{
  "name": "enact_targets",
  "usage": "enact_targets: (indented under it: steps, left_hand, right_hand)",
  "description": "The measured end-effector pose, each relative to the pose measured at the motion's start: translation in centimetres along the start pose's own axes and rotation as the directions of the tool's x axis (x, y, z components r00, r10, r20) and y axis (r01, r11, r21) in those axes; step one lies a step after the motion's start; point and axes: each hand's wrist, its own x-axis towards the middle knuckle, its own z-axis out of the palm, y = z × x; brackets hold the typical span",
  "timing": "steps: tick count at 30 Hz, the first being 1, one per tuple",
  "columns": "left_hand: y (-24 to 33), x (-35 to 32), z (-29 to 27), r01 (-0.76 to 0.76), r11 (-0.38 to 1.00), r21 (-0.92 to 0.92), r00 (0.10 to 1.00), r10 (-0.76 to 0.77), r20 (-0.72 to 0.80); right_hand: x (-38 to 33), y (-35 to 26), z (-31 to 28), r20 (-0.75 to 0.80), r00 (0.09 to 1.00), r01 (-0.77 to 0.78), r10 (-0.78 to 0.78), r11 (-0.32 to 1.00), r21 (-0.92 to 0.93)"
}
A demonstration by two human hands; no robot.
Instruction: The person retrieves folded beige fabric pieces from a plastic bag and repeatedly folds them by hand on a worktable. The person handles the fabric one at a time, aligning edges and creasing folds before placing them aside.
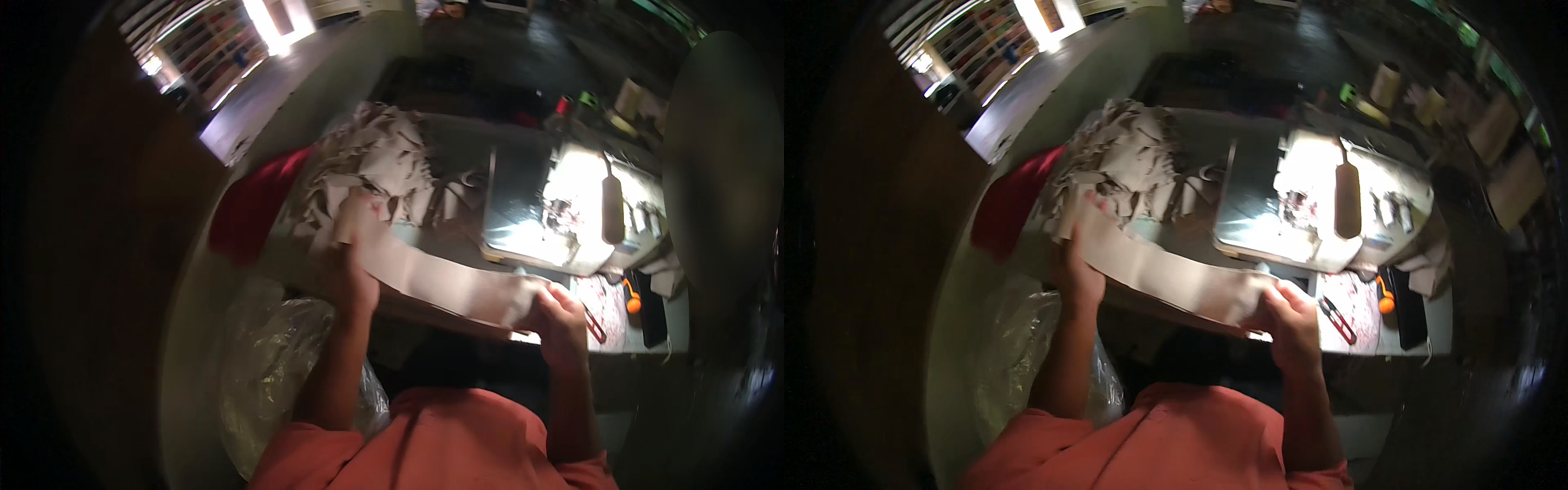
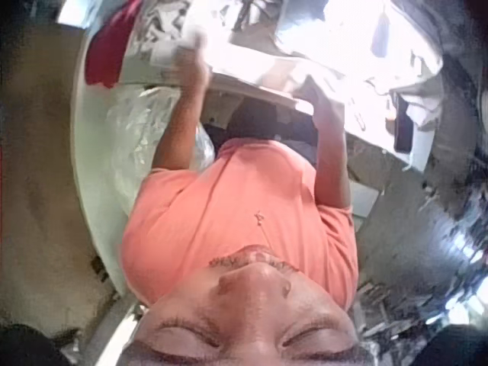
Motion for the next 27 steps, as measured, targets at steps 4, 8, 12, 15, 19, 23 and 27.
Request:
enact_targets:
  steps: [4,8,12,15,19,23,27]
  left_hand:
    - [8.5,-1.1,6.7,-0.451,0.854,0.26,0.622,0.093,0.777]
    - [8.9,-1.3,8.1,-0.304,0.94,0.157,0.57,0.047,0.821]
    - [7.4,1.2,8.9,0.402,0.915,0.027,0.427,-0.213,0.879]
    - [7.6,1.7,9.4,0.69,0.723,-0.037,0.354,-0.292,0.888]
    - [8.2,2.8,9.3,0.634,0.773,0.024,0.415,-0.366,0.833]
    - [8.4,2.8,9.5,0.475,0.88,-0.004,0.541,-0.288,0.79]
    - [8.2,3.4,10.2,0.333,0.942,0.034,0.624,-0.248,0.741]
  right_hand:
    - [-0.2,0.5,0.4,0.12,0.992,-0.005,-0.028,0.964,0.268]
    - [-1.7,-0.5,-0.1,0.071,0.997,0.04,-0.04,0.999,0.008]
    - [-1.7,-0.8,0.1,0.043,0.984,0.178,-0.172,0.961,-0.211]
    - [-1.8,-1.6,0.6,0.006,0.982,0.183,-0.187,0.95,-0.253]
    - [-2.0,-1.5,0.4,0.011,0.987,0.159,-0.16,0.965,-0.208]
    - [-2.1,-0.9,-0.3,0.011,0.994,0.107,-0.106,0.987,-0.12]
    - [-1.4,-2.0,0.4,-0.059,0.982,0.168,-0.18,0.971,-0.17]
